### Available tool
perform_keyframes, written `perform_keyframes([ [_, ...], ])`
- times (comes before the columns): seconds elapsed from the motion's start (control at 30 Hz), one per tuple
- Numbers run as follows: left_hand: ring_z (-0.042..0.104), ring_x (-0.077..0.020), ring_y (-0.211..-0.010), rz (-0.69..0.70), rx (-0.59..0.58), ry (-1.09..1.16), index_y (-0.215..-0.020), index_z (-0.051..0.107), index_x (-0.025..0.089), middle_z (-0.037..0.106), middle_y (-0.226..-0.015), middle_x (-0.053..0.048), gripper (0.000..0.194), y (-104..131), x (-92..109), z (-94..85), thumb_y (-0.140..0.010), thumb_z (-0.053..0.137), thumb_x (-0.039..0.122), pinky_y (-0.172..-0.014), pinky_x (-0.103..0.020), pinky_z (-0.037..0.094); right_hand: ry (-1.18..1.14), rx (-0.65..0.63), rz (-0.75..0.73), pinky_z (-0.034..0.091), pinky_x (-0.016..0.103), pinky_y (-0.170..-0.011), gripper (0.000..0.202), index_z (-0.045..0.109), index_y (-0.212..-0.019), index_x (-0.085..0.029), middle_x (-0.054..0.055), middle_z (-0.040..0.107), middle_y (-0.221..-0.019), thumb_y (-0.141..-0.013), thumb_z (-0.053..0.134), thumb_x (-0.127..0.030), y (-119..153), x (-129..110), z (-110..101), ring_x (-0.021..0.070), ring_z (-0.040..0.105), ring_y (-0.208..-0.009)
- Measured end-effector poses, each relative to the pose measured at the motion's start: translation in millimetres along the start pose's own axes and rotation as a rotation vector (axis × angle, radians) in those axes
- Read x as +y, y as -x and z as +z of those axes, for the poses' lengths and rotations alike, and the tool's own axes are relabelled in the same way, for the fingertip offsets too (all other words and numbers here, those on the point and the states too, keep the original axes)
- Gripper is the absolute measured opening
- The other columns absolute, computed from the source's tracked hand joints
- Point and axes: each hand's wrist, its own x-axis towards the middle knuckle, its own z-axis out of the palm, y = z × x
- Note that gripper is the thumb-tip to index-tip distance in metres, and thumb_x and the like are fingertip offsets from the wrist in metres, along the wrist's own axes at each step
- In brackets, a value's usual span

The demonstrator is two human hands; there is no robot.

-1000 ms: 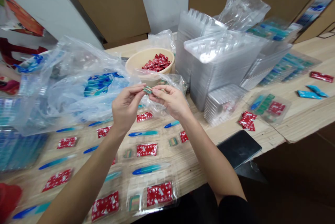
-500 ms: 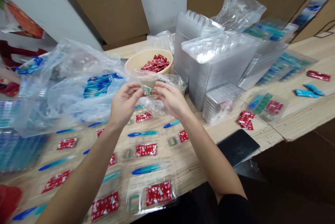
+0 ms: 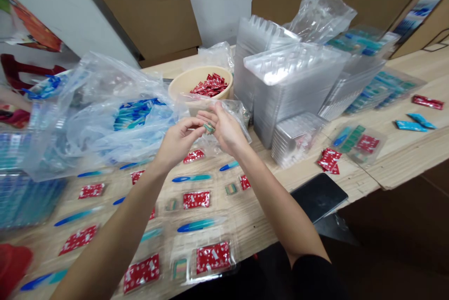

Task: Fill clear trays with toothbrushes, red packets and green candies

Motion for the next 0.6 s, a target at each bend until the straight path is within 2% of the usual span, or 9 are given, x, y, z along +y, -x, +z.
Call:
perform_keyframes([
  [0.2,0.06,-0.0172,-0.087,0.17,0.003,-0.207,-0.085,0.064,0.02,0.065,-0.089,-0.005,0.009,5.7,-2.6,5.2,-0.084,0.056,0.016,-0.079,-0.031,0.049,0.127,0.015,0.015,0.056,0.035,-0.082,0.058,0.056,-0.12,-0.02,0.011,0.068,-0.104,-0.086,0.045,-0.066,-3.3,-3.5,-1.9,0.021,0.065,-0.1],
  [0.3,0.06,-0.0164,-0.085,0.23,0.035,-0.239,-0.088,0.063,0.02,0.064,-0.089,-0.004,0.008,8.3,-1.7,8.2,-0.085,0.056,0.017,-0.08,-0.03,0.048,0.151,-0.002,-0.009,0.055,0.035,-0.085,0.057,0.059,-0.116,-0.02,0.011,0.068,-0.103,-0.085,0.047,-0.067,-4.1,-4.2,-3.1,0.0213,0.065,-0.102],
  [0.43,0.06,-0.014,-0.078,0.183,0.063,-0.158,-0.099,0.061,0.019,0.062,-0.085,-0.003,0.017,9.0,-3.6,9.4,-0.084,0.057,0.013,-0.075,-0.027,0.049,0.102,-0.016,-0.014,0.052,0.036,-0.092,0.051,0.06,-0.099,-0.02,0.01,0.066,-0.104,-0.081,0.052,-0.067,-3.7,-4.6,-3.8,0.0202,0.064,-0.105],
  [0.6,0.06,-0.0144,-0.081,0.088,0.059,-0.103,-0.085,0.064,0.016,0.063,-0.086,-0.004,0.008,4.3,-5.9,13.7,-0.08,0.061,0.01,-0.078,-0.029,0.049,0.219,-0.038,-0.099,0.049,0.041,-0.096,0.053,0.059,-0.095,-0.022,0.009,0.068,-0.106,-0.071,0.063,-0.069,-6.0,-4.7,-8.8,0.0228,0.062,-0.111],
])
